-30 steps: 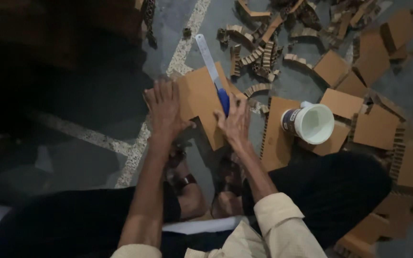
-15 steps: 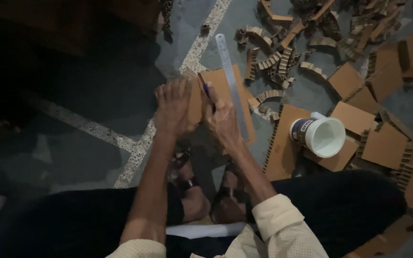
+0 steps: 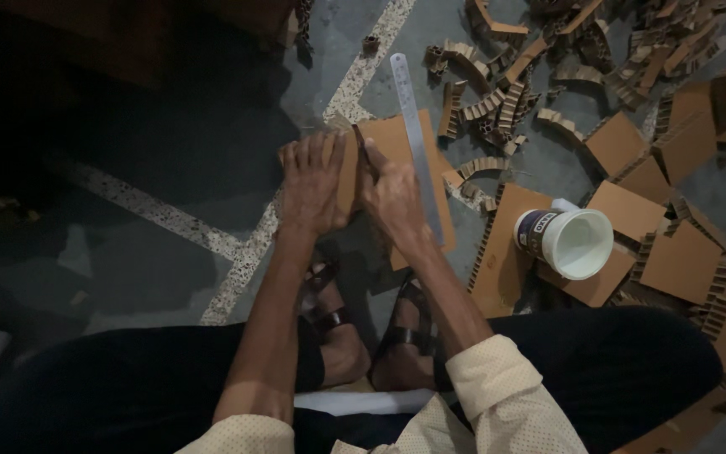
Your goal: The person sits on the floor and uses a utility knife and a ruler to cut a piece of corrugated cardboard into smaller strips. They repeatedly measure, score, and snap the cardboard, separating the cut pieces by hand.
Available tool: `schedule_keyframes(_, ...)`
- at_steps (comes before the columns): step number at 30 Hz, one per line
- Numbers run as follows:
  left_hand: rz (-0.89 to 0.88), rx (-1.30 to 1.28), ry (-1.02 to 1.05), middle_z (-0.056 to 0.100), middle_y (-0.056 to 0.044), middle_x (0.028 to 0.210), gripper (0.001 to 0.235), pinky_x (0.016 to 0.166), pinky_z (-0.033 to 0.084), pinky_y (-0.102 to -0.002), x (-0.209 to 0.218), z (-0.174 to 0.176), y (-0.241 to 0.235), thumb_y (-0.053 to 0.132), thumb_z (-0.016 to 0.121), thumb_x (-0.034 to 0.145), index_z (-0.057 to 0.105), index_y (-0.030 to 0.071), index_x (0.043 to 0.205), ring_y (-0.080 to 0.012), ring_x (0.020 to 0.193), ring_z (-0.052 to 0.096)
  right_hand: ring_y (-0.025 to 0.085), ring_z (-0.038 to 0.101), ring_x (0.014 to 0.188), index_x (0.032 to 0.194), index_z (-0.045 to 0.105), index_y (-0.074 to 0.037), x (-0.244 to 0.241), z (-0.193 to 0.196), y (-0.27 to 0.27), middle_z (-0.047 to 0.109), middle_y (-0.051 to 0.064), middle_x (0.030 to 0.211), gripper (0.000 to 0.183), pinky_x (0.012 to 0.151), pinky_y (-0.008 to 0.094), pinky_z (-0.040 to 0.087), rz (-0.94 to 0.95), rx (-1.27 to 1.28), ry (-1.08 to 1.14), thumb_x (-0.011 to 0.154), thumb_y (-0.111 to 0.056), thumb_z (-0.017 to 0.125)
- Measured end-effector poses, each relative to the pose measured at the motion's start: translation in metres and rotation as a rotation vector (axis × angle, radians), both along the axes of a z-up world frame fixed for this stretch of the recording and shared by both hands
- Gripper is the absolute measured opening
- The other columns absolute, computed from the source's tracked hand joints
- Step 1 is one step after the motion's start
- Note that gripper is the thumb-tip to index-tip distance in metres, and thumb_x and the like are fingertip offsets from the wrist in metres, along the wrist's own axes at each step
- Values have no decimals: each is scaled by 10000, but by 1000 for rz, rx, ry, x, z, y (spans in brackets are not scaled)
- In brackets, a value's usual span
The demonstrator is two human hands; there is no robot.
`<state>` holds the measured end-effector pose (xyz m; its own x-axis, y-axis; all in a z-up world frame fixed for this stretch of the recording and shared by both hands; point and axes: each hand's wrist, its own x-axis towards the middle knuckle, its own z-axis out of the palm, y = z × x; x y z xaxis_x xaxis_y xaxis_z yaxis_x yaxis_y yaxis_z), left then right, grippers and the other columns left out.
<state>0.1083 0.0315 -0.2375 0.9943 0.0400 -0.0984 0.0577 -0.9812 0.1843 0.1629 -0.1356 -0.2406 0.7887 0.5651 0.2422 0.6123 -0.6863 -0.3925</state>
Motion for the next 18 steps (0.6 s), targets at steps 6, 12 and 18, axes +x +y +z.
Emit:
schedule_keyframes(6, 4, -24, 43, 348, -204, 1458, 1354, 1202, 228, -572, -2, -2, 0, 416, 926, 487, 207, 71, 1580, -398, 1405, 302, 362, 674, 747, 958, 690, 45, 16, 6, 13, 660, 250, 782, 365, 749, 503, 528, -346, 254, 710, 1123, -169, 446)
schedule_keyframes(12, 12, -6, 61, 369, -185, 1426, 1332, 1160, 264, -590, -1, -1, -2, 506, 916, 476, 251, 93, 1554, -385, 1375, 327, 313, 696, 713, 1082, 715, 7, -8, 61, 7, 682, 216, 783, 277, 710, 419, 551, -119, -68, 575, 1009, -93, 468)
schedule_keyframes(18, 0, 6, -96, 396, -199, 1396, 1349, 1122, 293, -596, -4, -2, -2, 564, 912, 462, 304, 47, 1550, -379, 1340, 355, 333, 666, 610, 1206, 691, 41, -60, 63, -36, 643, 237, 717, 384, 567, 437, 514, -130, 37, 541, 857, -24, 546)
